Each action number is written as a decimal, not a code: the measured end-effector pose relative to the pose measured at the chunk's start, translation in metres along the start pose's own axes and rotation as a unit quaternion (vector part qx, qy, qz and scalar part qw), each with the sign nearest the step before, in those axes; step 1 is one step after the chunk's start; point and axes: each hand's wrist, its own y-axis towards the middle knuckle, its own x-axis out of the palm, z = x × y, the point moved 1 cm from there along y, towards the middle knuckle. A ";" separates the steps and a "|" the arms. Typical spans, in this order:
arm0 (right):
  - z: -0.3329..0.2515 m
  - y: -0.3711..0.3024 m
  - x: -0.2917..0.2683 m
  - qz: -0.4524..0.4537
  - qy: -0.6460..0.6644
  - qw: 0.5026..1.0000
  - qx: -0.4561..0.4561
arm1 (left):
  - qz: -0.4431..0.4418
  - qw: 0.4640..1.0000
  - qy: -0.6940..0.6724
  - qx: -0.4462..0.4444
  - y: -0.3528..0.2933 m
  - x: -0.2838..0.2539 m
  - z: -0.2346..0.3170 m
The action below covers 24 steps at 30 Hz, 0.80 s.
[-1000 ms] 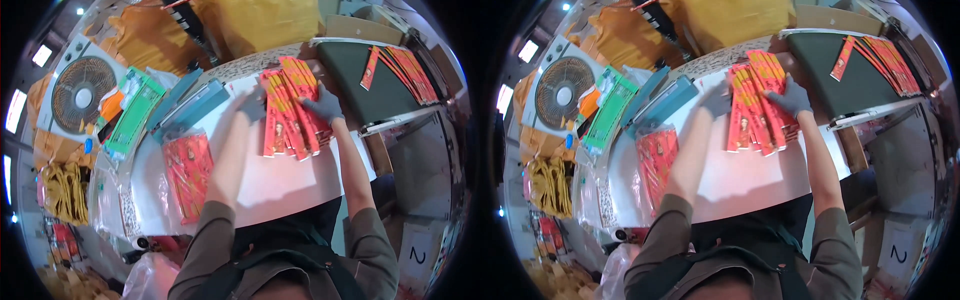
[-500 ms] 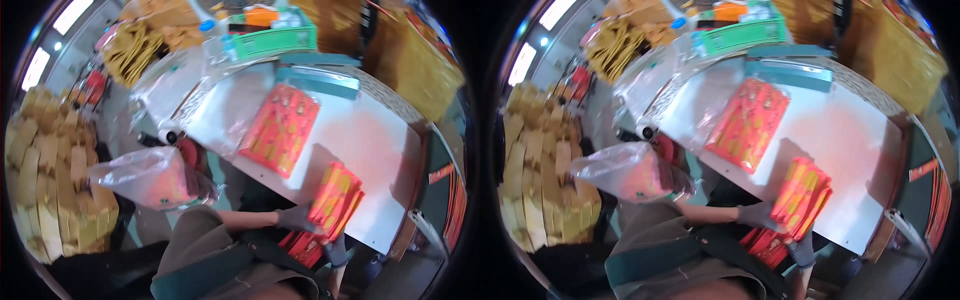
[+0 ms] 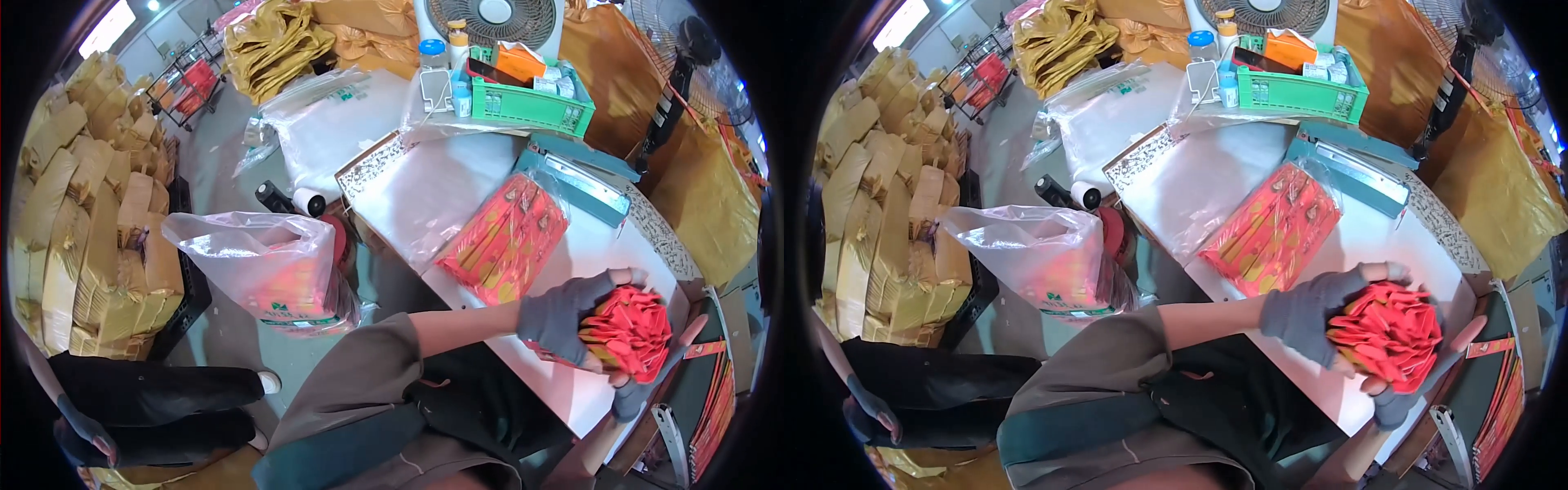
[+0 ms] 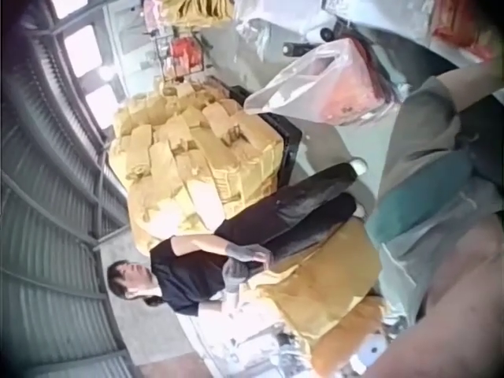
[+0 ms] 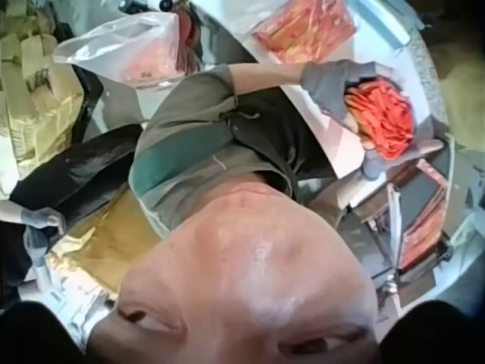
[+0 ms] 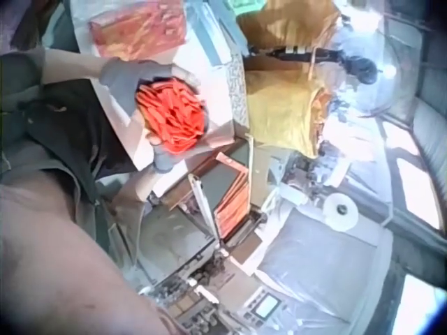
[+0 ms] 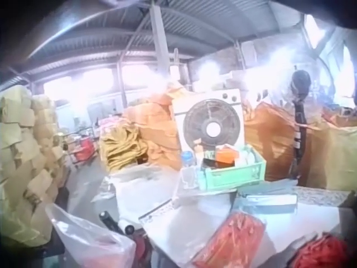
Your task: Packaging bundles of items into plastic bags at a production workstation.
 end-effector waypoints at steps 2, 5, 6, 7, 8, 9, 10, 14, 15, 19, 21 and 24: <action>-0.004 0.003 0.007 0.032 -0.027 0.998 -0.044 | 0.035 0.991 -0.051 -0.118 0.001 0.001 -0.002; -0.024 -0.004 0.029 0.148 -0.147 0.974 -0.093 | 0.034 0.992 -0.047 -0.111 -0.004 0.005 0.009; -0.034 -0.013 0.034 0.173 -0.067 0.982 -0.031 | 0.020 0.985 -0.085 -0.151 -0.008 0.008 0.019; -0.049 -0.022 0.043 0.181 0.003 0.983 0.028 | 0.006 0.969 -0.113 -0.218 -0.008 0.006 0.035; -0.048 -0.040 0.039 0.136 0.076 0.982 0.103 | -0.004 0.947 -0.138 -0.288 -0.012 0.003 0.051; -0.033 -0.051 0.034 0.111 0.086 0.982 0.126 | -0.006 0.931 -0.118 -0.345 -0.017 -0.002 0.055; -0.019 -0.055 0.030 0.086 0.090 0.981 0.151 | -0.009 0.930 -0.120 -0.346 -0.033 0.003 0.043; 0.039 -0.032 0.019 -0.180 0.188 0.941 0.216 | -0.005 0.864 -0.320 -0.388 -0.098 0.038 -0.029; 0.057 -0.023 0.022 -0.221 0.175 0.936 0.213 | 0.019 0.820 -0.324 -0.472 -0.088 0.025 -0.022; 0.079 0.003 0.052 -0.339 0.123 0.896 0.258 | 0.102 0.882 -0.183 -0.423 -0.117 0.009 -0.029; 0.085 0.008 0.068 -0.352 0.117 0.895 0.248 | 0.040 0.924 -0.063 -0.374 -0.145 -0.013 -0.040; 0.092 0.007 0.070 -0.343 0.163 0.883 0.276 | -0.036 0.940 -0.022 -0.338 -0.126 -0.108 -0.012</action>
